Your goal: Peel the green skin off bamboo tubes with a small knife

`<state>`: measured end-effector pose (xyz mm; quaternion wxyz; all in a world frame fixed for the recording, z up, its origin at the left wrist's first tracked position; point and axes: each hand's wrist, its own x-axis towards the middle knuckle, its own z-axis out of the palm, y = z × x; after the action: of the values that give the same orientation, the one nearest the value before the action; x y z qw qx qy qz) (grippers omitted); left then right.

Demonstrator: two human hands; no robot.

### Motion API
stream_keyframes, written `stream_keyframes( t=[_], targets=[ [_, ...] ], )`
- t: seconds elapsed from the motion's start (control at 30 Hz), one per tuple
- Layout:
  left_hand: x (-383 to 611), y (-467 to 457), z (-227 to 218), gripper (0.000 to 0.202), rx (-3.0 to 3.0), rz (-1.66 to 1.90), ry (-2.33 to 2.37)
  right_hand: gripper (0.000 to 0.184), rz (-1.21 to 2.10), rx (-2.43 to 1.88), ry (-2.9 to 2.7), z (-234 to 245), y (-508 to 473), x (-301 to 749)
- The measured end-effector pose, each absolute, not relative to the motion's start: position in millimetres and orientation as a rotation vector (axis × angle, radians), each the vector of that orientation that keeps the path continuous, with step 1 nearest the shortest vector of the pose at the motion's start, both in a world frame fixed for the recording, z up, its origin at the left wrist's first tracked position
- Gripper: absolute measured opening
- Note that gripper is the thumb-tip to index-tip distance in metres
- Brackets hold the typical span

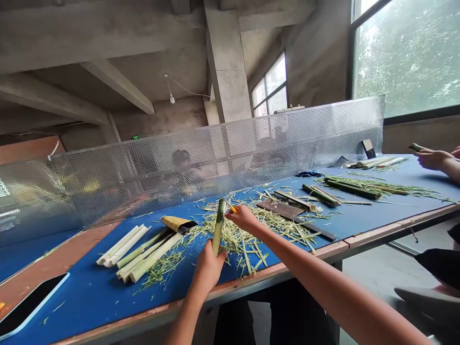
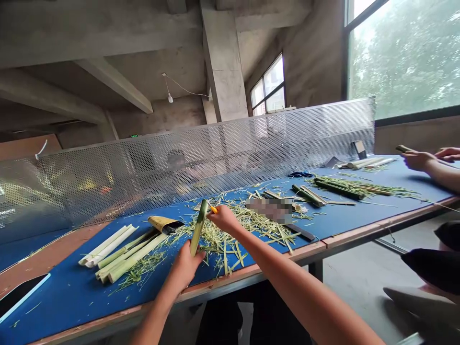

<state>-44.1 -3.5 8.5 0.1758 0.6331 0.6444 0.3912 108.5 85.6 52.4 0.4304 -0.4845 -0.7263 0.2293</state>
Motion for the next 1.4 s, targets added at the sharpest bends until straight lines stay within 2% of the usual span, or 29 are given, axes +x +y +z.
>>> stream_keyframes(
  t=[0.17,0.27,0.5,0.73,0.9,1.0,1.2,1.4],
  targets=[
    [-37.5,-5.7,16.7,0.025,1.387,1.067,1.588,0.018,-0.120,-1.326,-2.121,43.1,62.9,114.9],
    [-34.3,-8.8,20.3,0.032,1.325,1.107,1.510,0.023,-0.276,-1.420,-2.242,41.8,57.7,115.3],
    [-34.2,-15.8,14.7,0.033,1.336,1.068,1.496,0.027,-0.254,-1.626,-2.136,58.1,78.0,121.7],
    [-37.6,-14.2,7.6,0.029,1.406,1.047,1.588,0.029,-0.255,-1.497,-2.194,50.7,79.7,122.0],
    [-36.1,-14.0,15.4,0.029,1.398,0.973,1.528,0.033,0.057,-1.935,-1.748,73.5,122.2,156.1],
    [-37.5,-13.5,19.3,0.035,1.337,0.938,1.499,0.033,-0.013,-1.858,-1.769,79.0,144.6,165.6],
    [-37.5,-6.5,26.2,0.037,1.365,1.009,1.462,0.033,0.087,-1.752,-1.812,48.5,141.1,157.1],
    [-29.4,22.2,44.7,0.025,1.418,1.113,1.492,0.030,0.051,-1.617,-1.932,23.4,125.2,154.6]
  ],
)
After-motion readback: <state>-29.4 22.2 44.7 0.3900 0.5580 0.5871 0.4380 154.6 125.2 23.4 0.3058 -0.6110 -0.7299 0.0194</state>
